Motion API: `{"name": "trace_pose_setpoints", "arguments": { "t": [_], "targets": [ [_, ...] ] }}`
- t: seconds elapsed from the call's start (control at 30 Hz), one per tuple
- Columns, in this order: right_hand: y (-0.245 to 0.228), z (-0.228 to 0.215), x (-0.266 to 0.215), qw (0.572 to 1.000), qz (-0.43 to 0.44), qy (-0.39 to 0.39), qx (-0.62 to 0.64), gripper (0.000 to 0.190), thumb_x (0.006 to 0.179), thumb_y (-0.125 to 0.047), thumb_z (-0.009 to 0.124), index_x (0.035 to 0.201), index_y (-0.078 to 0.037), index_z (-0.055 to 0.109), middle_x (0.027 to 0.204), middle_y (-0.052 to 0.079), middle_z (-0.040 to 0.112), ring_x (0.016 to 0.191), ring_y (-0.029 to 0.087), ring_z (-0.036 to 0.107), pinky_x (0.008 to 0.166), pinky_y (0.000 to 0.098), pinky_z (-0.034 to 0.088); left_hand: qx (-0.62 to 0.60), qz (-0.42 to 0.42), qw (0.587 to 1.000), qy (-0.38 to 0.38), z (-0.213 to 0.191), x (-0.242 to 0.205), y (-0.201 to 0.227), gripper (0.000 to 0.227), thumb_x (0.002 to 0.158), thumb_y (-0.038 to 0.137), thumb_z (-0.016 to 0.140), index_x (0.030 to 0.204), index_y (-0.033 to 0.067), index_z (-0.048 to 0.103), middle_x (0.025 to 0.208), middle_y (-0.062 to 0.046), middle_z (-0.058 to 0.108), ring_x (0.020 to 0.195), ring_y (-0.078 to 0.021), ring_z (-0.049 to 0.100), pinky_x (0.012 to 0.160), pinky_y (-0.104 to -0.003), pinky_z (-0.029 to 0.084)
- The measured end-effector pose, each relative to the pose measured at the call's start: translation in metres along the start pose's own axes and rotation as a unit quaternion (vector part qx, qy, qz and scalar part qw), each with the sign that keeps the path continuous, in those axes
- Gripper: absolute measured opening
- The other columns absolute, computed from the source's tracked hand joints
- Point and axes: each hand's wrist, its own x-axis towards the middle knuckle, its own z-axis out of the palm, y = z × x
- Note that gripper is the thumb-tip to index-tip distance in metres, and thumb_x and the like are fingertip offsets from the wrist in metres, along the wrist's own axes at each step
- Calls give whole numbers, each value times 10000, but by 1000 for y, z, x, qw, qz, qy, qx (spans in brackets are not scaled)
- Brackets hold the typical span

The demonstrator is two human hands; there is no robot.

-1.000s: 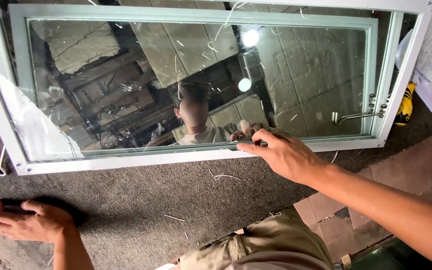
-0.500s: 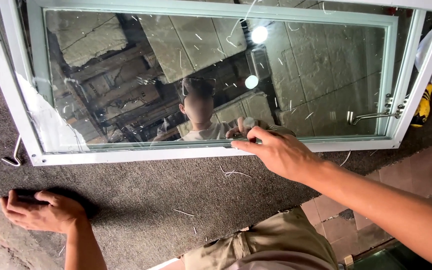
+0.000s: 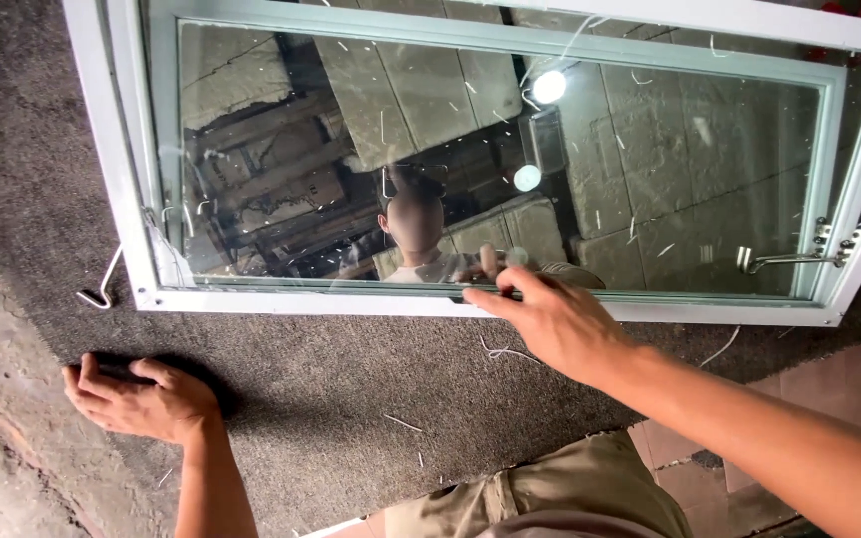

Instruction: Removing a glass pane from a window frame by cutting sealant with a utility knife and removing metal brackets.

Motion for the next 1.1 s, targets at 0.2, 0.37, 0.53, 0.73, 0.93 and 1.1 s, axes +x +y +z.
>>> {"name": "trace_pose_setpoints", "arguments": {
  "t": [0.2, 0.37, 0.53, 0.73, 0.93, 1.1],
  "targets": [
    [-23, -6, 33, 999, -10, -40, 4, 791, 932, 280, 580, 1553, -204, 652, 1246, 138, 593, 602, 209, 691, 448, 259, 769, -11, -16, 1000, -6, 4, 0, -6, 550, 1008, 221, 517, 1464, -62, 636, 1605, -269, 471, 1484, -492, 427, 1194, -680, 313],
    [17, -12, -20, 998, 21, -54, -33, 886, 891, 282, 570, 1570, -284, 620, 1327, 115, 616, 544, 163, 624, 401, 225, 688, 1, -31, 999, -14, 3, 1, -5, 542, 1021, 234, 480, 1472, -25, 629, 1630, -254, 466, 1511, -476, 414, 1206, -686, 326],
    [-21, -2, 11, 999, 23, -4, -23, 812, 892, 280, 614, 1518, -235, 669, 1318, 123, 643, 512, 197, 661, 377, 245, 701, 3, -56, 998, -34, -1, 5, 0, 516, 1026, 204, 468, 1477, -15, 593, 1664, -239, 440, 1563, -469, 368, 1272, -728, 261],
    [-26, 17, 22, 999, -18, 34, -27, 891, 871, 319, 594, 1554, -251, 649, 1240, 107, 600, 611, 201, 653, 506, 261, 749, -8, -48, 998, -31, -3, 5, 3, 511, 1016, 167, 509, 1486, -13, 598, 1668, -245, 445, 1559, -467, 367, 1248, -701, 274],
    [-9, 16, 0, 998, 18, 19, -57, 937, 863, 263, 679, 1580, -334, 608, 1266, 109, 655, 576, 182, 619, 419, 270, 670, -5, -46, 999, -28, -1, 4, -2, 534, 1022, 193, 489, 1499, -16, 606, 1660, -240, 457, 1561, -463, 362, 1245, -727, 267],
    [-23, 23, 26, 997, -26, 61, -48, 896, 837, 312, 666, 1515, -273, 679, 1219, 77, 605, 589, 195, 614, 468, 264, 693, -8, -54, 998, -32, 0, 4, -3, 533, 1013, 195, 511, 1499, -4, 604, 1667, -229, 451, 1564, -461, 360, 1241, -728, 267]
  ]
}}
